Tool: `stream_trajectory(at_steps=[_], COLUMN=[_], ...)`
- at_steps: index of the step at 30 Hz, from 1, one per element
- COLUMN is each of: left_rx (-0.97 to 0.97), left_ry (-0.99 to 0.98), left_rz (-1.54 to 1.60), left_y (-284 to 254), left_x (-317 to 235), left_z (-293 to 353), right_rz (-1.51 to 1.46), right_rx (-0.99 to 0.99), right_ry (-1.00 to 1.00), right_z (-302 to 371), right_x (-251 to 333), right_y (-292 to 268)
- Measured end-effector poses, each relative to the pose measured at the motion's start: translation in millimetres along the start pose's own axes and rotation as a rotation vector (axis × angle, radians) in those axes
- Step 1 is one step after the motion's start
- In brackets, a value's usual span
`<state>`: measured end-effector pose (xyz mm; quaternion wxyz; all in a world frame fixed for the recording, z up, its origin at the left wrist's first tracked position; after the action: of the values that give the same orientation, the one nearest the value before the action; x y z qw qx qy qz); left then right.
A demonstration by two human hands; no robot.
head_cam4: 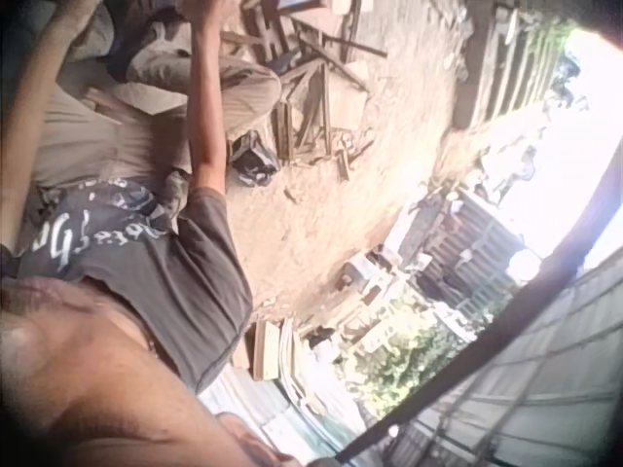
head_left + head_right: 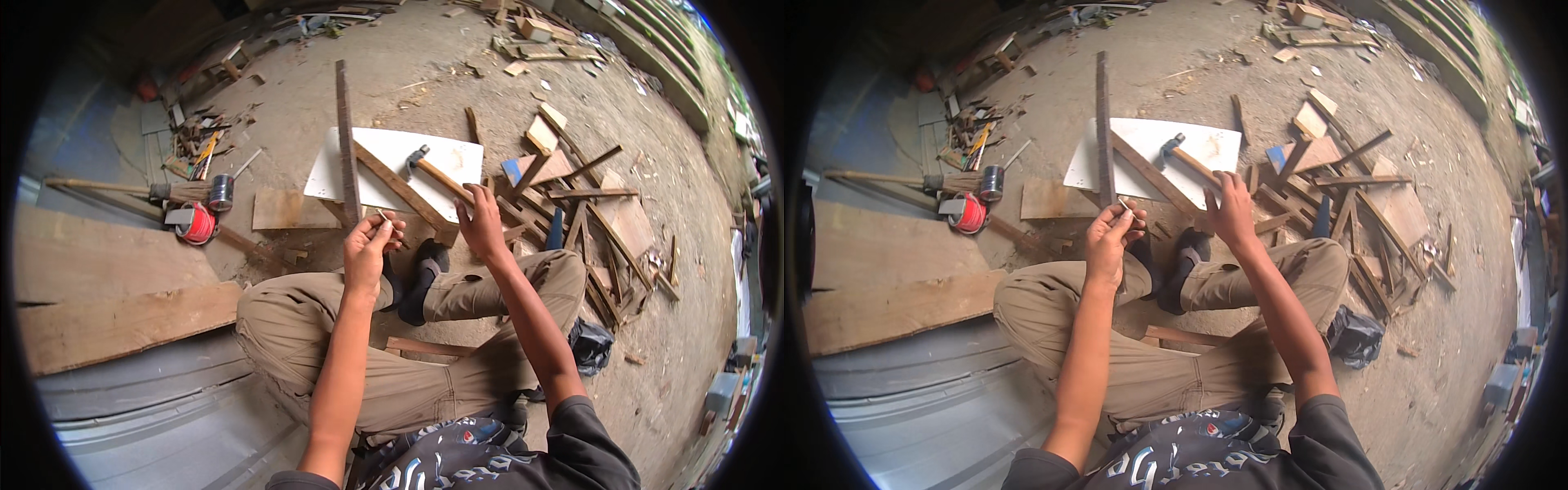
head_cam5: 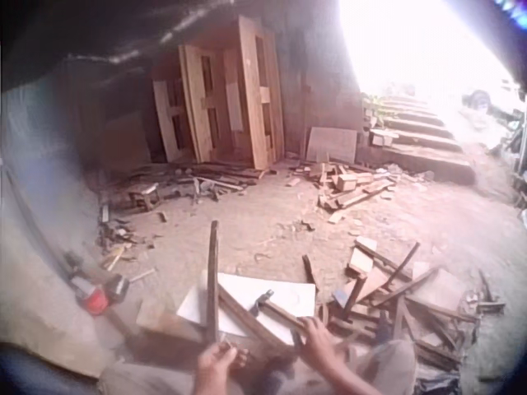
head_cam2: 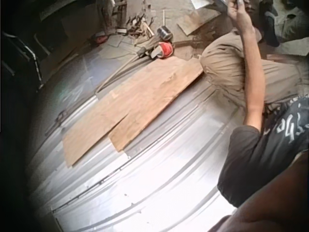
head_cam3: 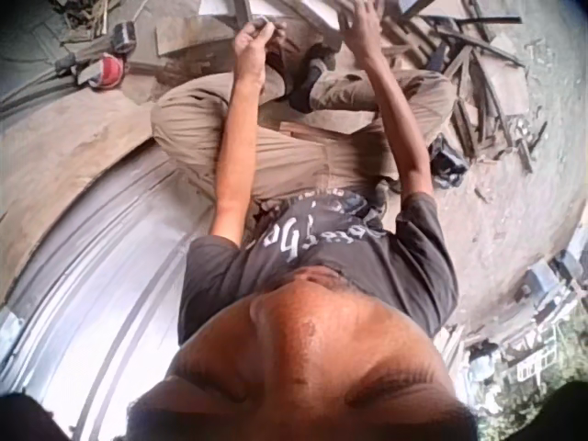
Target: The person sits on the floor and uses a hammer to split a long wooden plank into smaller pieces. They then align and fit the split pieces together, occasionally picking up nails from a plastic bag and hammering them into the wood.
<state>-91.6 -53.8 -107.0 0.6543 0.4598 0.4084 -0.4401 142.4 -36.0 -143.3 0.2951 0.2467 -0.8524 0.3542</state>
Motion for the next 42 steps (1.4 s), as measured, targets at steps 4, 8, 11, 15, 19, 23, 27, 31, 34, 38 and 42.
stream_trajectory(at_steps=[4,8,11,15,19,23,27,31,34,38,42], left_rx=[-0.233,-0.588,-0.67,-0.629,-0.603,-0.388,-0.053,0.157,0.194,-0.058,-0.155], left_ry=[0.028,0.297,0.573,0.411,0.286,-0.12,-0.551,-0.77,-0.875,-0.72,-0.635], left_rz=[0.265,-0.244,-0.65,-0.651,-0.544,-0.266,0.36,0.774,0.958,0.218,0.072], left_y=[-52,-96,-93,-78,-95,-125,-111,-102,-90,-73,-71], left_x=[8,46,54,70,84,120,96,123,135,120,139], left_z=[-29,-46,-53,-70,-78,-86,-42,-13,5,14,8], right_rz=[0.063,-0.073,-0.076,-0.182,-0.208,-0.321,-0.51,-0.478,-0.487,-0.589,-0.61], right_rx=[0.148,0.239,0.345,0.298,0.322,0.305,0.32,0.485,0.589,0.517,0.509], right_ry=[-0.154,-0.193,0.038,0.116,0.201,0.414,0.521,0.596,0.659,0.726,0.645], right_z=[9,36,67,79,80,60,41,49,57,64,72], right_x=[47,90,74,51,59,55,77,82,82,65,46], right_y=[68,97,116,126,131,147,158,171,167,154,152])
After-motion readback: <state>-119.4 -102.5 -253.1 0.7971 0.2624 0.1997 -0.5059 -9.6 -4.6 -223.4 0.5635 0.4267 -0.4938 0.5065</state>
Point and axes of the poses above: each hand's wrist, its own z-axis away from the middle knuckle, its own y-axis out of the palm, x = y × z, the point moved 6 cm from there along -z, towards the middle knuckle, and after that the axes turned 13 degrees about -x, right-handed, at the moved point
